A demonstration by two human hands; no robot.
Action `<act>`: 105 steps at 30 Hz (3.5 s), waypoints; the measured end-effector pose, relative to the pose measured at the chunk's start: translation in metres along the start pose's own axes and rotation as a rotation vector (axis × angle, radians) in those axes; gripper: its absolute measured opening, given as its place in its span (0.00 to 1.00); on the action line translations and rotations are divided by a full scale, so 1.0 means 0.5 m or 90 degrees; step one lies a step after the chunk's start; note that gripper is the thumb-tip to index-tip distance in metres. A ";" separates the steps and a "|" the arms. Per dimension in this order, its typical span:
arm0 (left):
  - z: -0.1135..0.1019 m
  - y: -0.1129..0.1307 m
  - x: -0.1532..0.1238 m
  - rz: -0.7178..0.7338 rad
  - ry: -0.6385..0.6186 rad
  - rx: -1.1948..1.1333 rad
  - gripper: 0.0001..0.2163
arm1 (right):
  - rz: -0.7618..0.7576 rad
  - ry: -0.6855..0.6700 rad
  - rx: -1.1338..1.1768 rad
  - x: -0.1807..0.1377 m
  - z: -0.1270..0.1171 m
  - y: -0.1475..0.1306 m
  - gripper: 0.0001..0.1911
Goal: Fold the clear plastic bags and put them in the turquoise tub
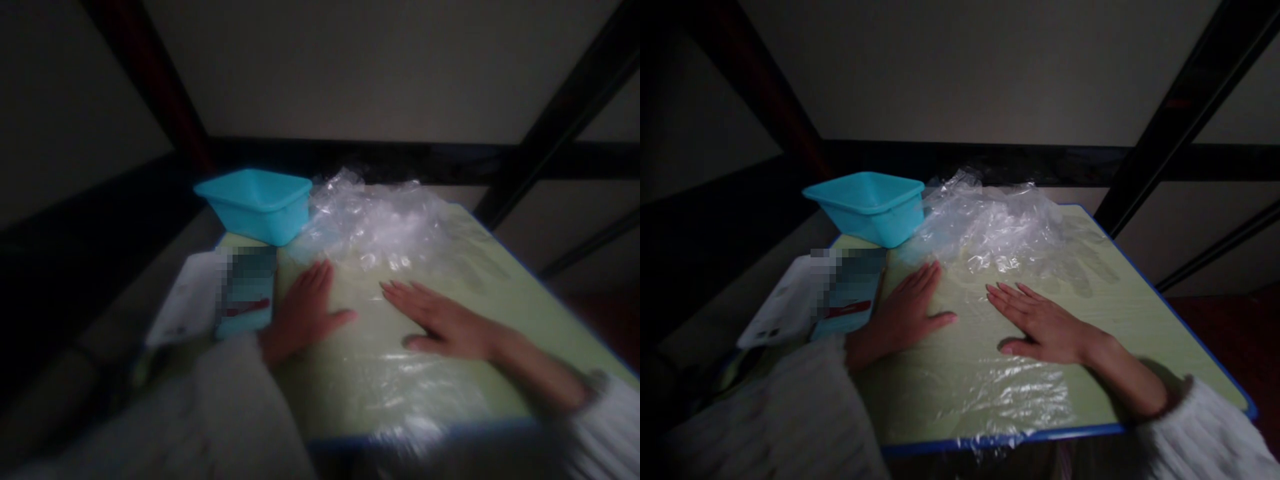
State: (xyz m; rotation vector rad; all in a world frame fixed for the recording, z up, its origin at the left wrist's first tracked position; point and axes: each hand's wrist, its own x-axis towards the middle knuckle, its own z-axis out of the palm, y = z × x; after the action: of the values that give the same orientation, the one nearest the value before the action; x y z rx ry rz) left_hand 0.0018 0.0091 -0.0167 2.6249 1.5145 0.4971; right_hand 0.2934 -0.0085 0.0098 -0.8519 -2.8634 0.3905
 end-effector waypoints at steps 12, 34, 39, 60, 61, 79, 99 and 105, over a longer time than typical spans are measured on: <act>-0.035 0.024 0.006 0.051 0.114 -0.115 0.13 | -0.037 0.114 0.043 0.017 -0.035 -0.009 0.28; -0.026 0.037 -0.002 0.154 -0.027 -0.128 0.28 | 0.006 0.077 -0.037 -0.034 -0.009 0.020 0.39; -0.053 0.115 -0.044 0.180 0.044 -0.188 0.20 | 0.142 0.213 0.025 -0.004 -0.037 -0.071 0.30; -0.009 0.151 -0.105 0.300 -0.184 -0.167 0.43 | 0.054 0.113 -0.046 -0.011 0.050 -0.117 0.43; -0.009 0.150 -0.105 0.303 -0.188 -0.163 0.43 | 0.063 0.118 -0.054 -0.018 0.050 -0.113 0.43; -0.052 0.145 -0.072 0.266 -0.150 -0.210 0.40 | 0.190 0.138 0.045 -0.085 0.009 -0.083 0.35; -0.017 0.011 -0.007 0.221 -0.078 0.031 0.33 | 0.120 0.129 -0.143 0.040 0.063 -0.062 0.38; -0.016 -0.003 -0.004 0.211 -0.091 0.019 0.35 | 0.168 0.118 -0.185 -0.035 0.048 -0.034 0.37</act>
State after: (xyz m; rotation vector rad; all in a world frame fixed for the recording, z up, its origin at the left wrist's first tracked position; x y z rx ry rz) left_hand -0.0027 0.0074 -0.0097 2.8768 1.0600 0.2979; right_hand 0.2945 -0.0368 -0.0091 -1.2489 -2.6790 -0.0824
